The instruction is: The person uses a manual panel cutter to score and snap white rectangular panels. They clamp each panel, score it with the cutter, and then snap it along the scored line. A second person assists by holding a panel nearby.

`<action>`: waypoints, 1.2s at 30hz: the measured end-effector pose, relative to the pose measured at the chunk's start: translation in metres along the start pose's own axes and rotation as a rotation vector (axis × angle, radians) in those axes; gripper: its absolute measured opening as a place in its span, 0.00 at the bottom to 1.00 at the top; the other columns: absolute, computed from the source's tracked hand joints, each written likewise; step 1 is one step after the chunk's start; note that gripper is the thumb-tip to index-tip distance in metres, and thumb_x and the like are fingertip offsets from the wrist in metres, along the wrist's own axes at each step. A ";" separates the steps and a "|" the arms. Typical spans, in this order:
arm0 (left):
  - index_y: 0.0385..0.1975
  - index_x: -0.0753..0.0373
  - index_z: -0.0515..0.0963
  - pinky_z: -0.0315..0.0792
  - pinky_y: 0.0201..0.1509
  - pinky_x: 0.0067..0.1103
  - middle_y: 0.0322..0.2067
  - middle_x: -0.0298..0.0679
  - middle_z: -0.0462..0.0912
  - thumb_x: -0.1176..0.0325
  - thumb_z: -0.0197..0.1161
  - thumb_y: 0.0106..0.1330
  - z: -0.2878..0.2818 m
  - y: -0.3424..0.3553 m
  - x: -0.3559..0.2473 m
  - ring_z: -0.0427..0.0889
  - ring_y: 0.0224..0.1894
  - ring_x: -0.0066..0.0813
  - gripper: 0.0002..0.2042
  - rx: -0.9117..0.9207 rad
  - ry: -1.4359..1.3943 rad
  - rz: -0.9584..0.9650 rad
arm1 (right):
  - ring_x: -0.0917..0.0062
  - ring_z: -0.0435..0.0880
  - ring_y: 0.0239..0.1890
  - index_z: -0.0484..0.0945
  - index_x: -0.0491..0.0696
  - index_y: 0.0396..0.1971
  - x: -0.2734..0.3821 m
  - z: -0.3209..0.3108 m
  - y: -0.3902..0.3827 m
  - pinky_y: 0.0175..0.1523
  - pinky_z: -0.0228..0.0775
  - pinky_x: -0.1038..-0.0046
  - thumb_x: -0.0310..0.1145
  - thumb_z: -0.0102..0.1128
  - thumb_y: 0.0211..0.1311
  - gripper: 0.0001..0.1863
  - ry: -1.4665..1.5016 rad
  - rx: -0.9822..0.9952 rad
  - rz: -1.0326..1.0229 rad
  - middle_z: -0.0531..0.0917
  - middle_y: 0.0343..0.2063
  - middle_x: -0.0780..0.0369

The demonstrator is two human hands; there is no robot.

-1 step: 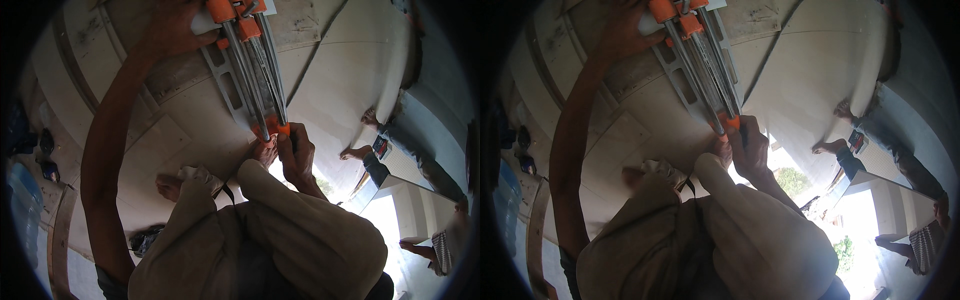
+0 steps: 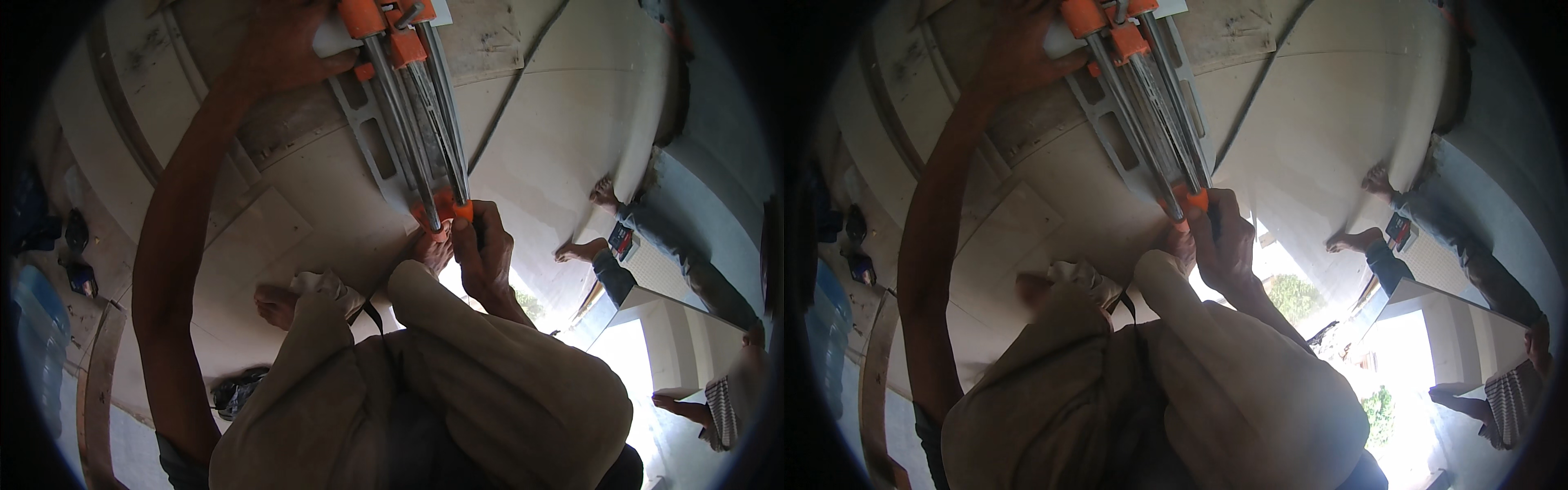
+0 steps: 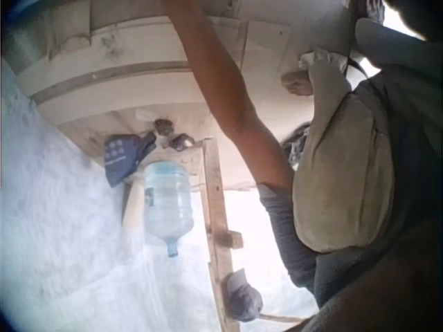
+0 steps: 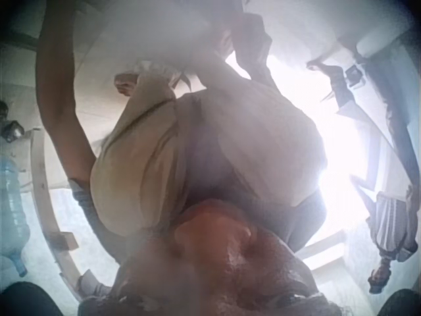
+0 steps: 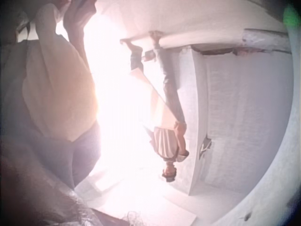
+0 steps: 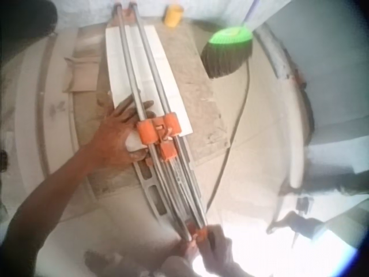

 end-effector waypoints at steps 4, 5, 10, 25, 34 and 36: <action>0.76 0.51 0.65 0.40 0.84 0.55 0.79 0.45 0.57 0.53 0.76 0.53 -0.004 -0.011 -0.002 0.46 0.83 0.50 0.46 -0.073 -0.035 -0.003 | 0.72 0.85 0.26 0.76 0.43 0.52 0.002 0.001 0.004 0.35 0.74 0.69 0.43 0.57 0.79 0.18 -0.009 0.026 0.076 0.86 0.27 0.56; 0.77 0.50 0.63 0.39 0.84 0.54 0.79 0.47 0.56 0.53 0.76 0.53 -0.005 -0.018 -0.002 0.46 0.83 0.50 0.47 -0.107 -0.079 -0.018 | 0.72 0.86 0.27 0.76 0.43 0.52 0.000 0.001 0.003 0.35 0.75 0.69 0.44 0.57 0.79 0.18 -0.034 0.023 0.087 0.86 0.27 0.56; 0.76 0.55 0.64 0.43 0.84 0.48 0.78 0.43 0.61 0.64 0.64 0.65 0.028 -0.074 0.009 0.55 0.80 0.46 0.36 -0.526 -0.517 -0.253 | 0.72 0.87 0.29 0.76 0.42 0.53 -0.004 0.004 0.002 0.35 0.76 0.68 0.43 0.56 0.79 0.18 -0.013 0.035 0.094 0.86 0.28 0.56; 0.79 0.65 0.55 0.46 0.85 0.37 0.79 0.55 0.55 0.78 0.44 0.74 0.036 -0.091 -0.065 0.54 0.81 0.46 0.32 -0.433 -0.655 -0.488 | 0.84 0.76 0.25 0.75 0.39 0.51 0.004 0.002 0.004 0.30 0.69 0.76 0.41 0.53 0.81 0.18 0.119 0.039 0.002 0.82 0.27 0.62; 0.62 0.70 0.76 0.75 0.61 0.36 0.53 0.53 0.85 0.63 0.61 0.71 0.018 -0.071 -0.047 0.84 0.55 0.44 0.23 -0.460 -0.534 -0.766 | 0.79 0.84 0.34 0.77 0.40 0.51 -0.005 0.001 0.005 0.41 0.76 0.72 0.42 0.55 0.80 0.19 0.007 0.043 -0.004 0.88 0.34 0.57; 0.52 0.71 0.83 0.78 0.53 0.35 0.42 0.50 0.90 0.60 0.66 0.68 0.011 -0.062 -0.035 0.88 0.45 0.42 0.21 -0.372 -0.586 -0.882 | 0.70 0.89 0.34 0.77 0.42 0.52 -0.007 0.001 0.006 0.40 0.78 0.69 0.44 0.57 0.79 0.19 -0.007 0.037 -0.054 0.90 0.35 0.54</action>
Point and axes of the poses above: each hand's wrist, its own y-axis towards the middle knuckle, its own z-axis out of the palm, x = y × z, the point moved 3 cm from there along y, towards the middle knuckle
